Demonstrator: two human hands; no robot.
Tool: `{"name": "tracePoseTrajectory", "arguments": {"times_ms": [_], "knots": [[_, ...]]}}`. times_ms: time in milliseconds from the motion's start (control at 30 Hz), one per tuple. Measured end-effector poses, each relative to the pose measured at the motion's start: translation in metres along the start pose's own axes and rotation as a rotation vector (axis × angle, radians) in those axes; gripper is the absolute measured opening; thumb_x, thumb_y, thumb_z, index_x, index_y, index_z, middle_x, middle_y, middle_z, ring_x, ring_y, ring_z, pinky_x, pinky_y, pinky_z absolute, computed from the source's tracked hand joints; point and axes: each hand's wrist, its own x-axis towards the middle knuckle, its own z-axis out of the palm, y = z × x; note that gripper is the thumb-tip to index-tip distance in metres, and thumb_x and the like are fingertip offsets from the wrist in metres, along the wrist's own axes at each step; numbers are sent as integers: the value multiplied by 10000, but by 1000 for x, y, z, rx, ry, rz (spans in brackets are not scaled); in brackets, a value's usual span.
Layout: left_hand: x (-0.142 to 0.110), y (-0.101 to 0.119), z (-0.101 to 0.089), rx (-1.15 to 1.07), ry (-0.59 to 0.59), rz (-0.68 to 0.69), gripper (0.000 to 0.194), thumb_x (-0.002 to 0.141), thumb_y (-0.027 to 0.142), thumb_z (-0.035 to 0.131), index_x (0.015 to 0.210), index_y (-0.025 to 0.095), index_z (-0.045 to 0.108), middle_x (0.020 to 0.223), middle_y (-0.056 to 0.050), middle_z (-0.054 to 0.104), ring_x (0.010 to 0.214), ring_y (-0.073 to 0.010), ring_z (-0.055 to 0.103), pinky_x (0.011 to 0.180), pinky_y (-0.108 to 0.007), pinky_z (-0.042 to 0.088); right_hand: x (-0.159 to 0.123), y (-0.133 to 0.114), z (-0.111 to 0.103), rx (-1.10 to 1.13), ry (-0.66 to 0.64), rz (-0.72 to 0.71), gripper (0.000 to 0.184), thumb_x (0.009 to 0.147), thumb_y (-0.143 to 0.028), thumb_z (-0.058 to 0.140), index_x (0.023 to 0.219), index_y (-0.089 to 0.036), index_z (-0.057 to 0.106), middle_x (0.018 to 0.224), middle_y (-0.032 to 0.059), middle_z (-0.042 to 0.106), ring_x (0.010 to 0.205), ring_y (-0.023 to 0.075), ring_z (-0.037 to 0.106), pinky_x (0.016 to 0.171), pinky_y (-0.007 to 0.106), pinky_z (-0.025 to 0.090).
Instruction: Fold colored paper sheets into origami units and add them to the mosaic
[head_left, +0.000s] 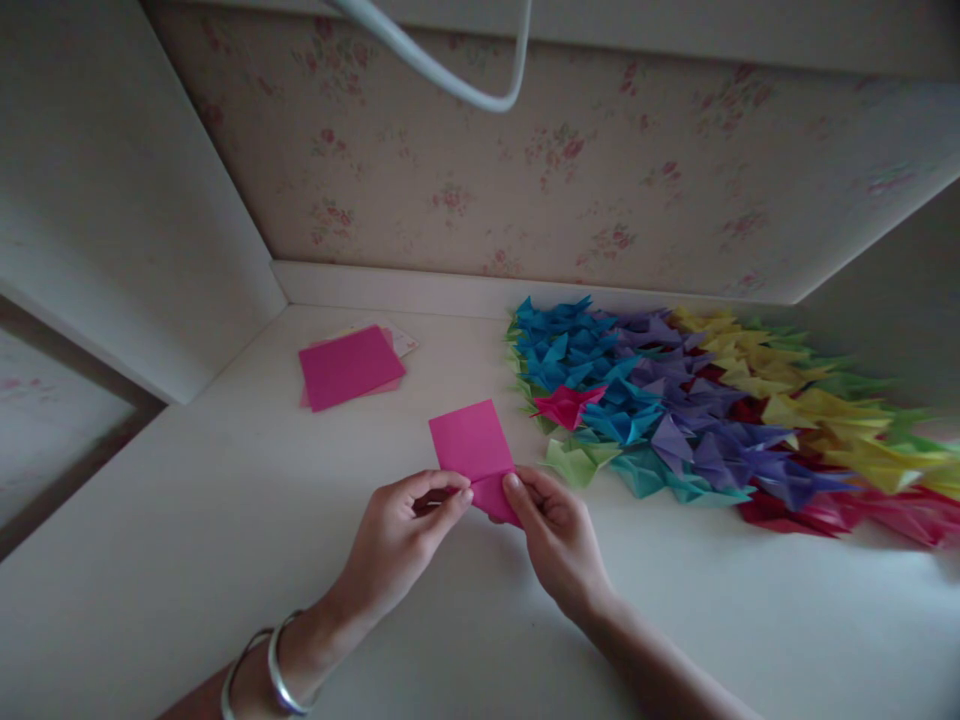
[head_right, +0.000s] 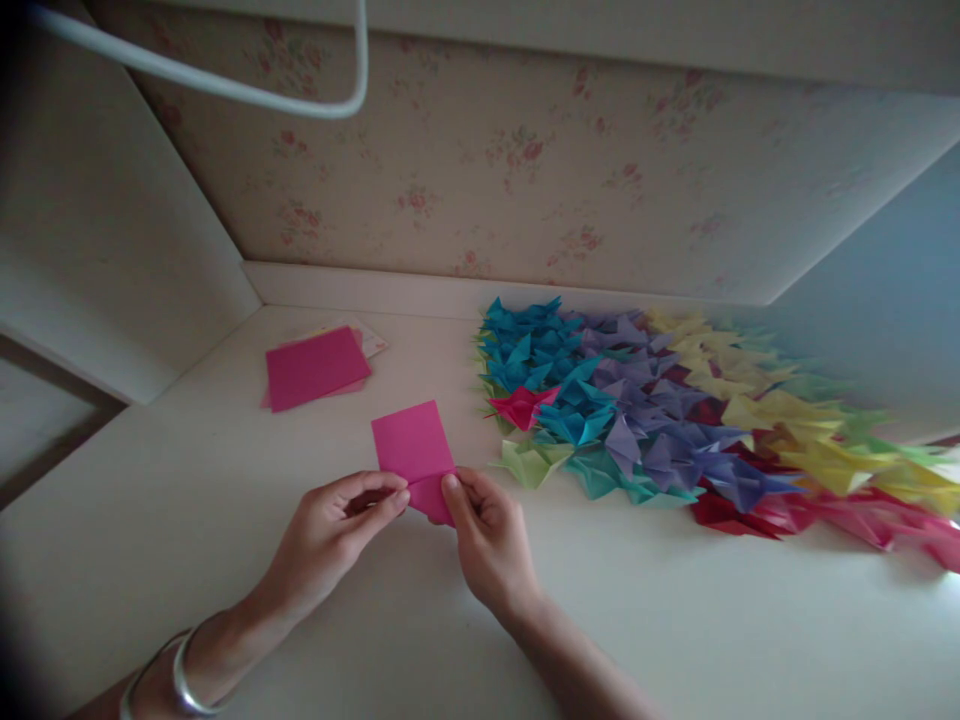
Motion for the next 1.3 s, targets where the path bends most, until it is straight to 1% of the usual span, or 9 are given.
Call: {"name": "tracePoseTrajectory", "arguments": {"times_ms": [233,367,467,533,633,700,767,1067,1300], "knots": [[0,-1,1,-25,26,-18,192,834,316,726,985,198,729,795,-20,764,733,-174,723,676,-229,559,-2,-3,1,-8,20,14,351,887,-496,656,859,-155,734,711,38,671,621,162,586,561,251,460],[0,0,3,-159,15,-76,651,843,304,722,1420,207,436,750,9,755,701,-168,716,649,-228,542,-2,-3,1,-17,18,22,369,877,-516,659,875,-156,739,715,38,672,619,168,583,558,257,449],[1,1,3,-256,17,-147,886,830,314,743,1534,211,215,772,7,774,728,-172,733,709,-252,559,-3,-2,0,-32,19,11,358,887,-505,652,890,-160,747,744,46,688,639,171,588,571,258,451],[2,0,3,-304,-65,-225,782,814,335,755,1475,183,364,843,-38,793,775,-191,748,739,-278,576,-3,-1,-1,-44,27,-5,344,892,-491,650,899,-161,749,772,53,700,662,174,593,584,259,453],[4,-1,2,-211,-188,-265,353,832,388,716,1087,144,709,855,-84,802,766,-217,755,693,-279,586,-3,3,-2,-78,28,-20,330,897,-477,648,907,-164,751,772,54,704,672,177,593,587,260,449],[4,-3,1,-92,-166,-223,276,837,416,701,803,149,765,746,-80,793,693,-215,742,638,-260,569,-3,4,-3,-93,19,-13,331,895,-478,648,899,-164,752,751,51,702,651,175,589,571,259,444],[2,-4,1,-27,-144,-196,305,826,427,713,687,161,764,668,-74,778,638,-215,726,602,-253,553,-3,4,-3,-94,14,2,334,889,-482,652,876,-163,751,726,47,699,621,168,584,547,255,439],[3,-3,1,-64,-125,-194,277,838,396,687,704,168,770,658,-69,776,613,-210,718,586,-260,543,-3,-1,0,4,-107,110,289,787,-394,784,953,-171,707,753,41,735,637,179,658,585,274,507],[1,0,2,-67,-114,-213,283,823,397,698,683,164,777,654,-81,779,608,-216,719,578,-269,547,0,-3,-2,9,-109,175,324,722,-320,841,973,-163,711,679,11,733,569,144,642,535,239,491]]}}
